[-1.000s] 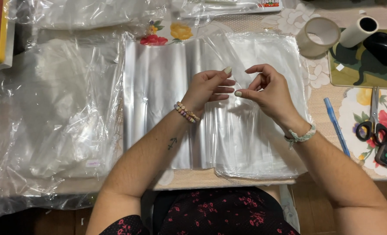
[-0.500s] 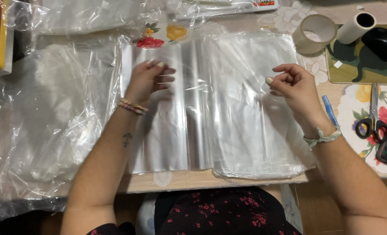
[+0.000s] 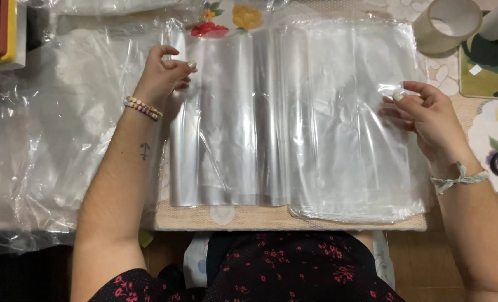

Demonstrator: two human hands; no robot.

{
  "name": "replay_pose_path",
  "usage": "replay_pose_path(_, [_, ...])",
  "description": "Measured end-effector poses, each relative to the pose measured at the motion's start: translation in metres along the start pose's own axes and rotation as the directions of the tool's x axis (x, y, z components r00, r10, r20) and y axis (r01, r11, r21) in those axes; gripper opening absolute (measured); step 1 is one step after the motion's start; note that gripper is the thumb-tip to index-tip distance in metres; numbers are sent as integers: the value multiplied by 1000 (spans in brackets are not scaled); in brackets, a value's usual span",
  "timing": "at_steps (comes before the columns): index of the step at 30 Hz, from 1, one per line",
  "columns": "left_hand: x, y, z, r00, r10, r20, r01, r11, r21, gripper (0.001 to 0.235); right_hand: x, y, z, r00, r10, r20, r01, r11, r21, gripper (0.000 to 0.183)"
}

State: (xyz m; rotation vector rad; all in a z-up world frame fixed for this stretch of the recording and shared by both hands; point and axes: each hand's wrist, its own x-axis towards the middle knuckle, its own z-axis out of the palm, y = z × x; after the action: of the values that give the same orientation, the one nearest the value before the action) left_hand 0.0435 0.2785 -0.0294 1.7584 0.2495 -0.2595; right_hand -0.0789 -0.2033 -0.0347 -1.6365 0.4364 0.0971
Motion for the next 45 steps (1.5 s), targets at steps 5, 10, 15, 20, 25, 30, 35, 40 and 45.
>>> replay_pose_path(5, [-32,2,6,964,130,230,-65,960,-272,54,-13,-4,0,1000,16,7,-15,999,-42,48])
replay_pose_path(10, [-49,-9,-6,943,45,329,-97,984,146,52,-13,1,-1,999,22,24,-21,999,-42,39])
replay_pose_path(15, [-62,-27,-27,978,90,189,-111,988,105,41,-20,-1,0,1000,12,17,-11,997,-83,23])
replay_pose_path(20, [-102,-25,-10,942,-27,334,63,993,-97,66,-27,-5,-3,999,-2,38,7,993,-115,35])
replay_pose_path(25, [-132,-37,-3,947,-79,311,82,997,2,37,-29,-3,-4,999,5,42,0,993,-114,38])
replay_pose_path(30, [-147,-45,-4,988,-67,138,56,995,83,59,-27,1,-4,999,-6,36,11,993,-122,37])
replay_pose_path(35, [-153,-67,-9,992,26,123,-46,984,170,35,-21,-7,-8,991,-131,40,137,971,-197,31])
replay_pose_path(40, [-168,-65,-8,997,-76,34,71,991,117,35,-23,-42,14,961,-254,107,266,956,-126,28])
replay_pose_path(45, [-183,-73,-16,998,-20,-57,31,982,185,46,-42,-100,84,874,-385,295,430,897,-102,23])
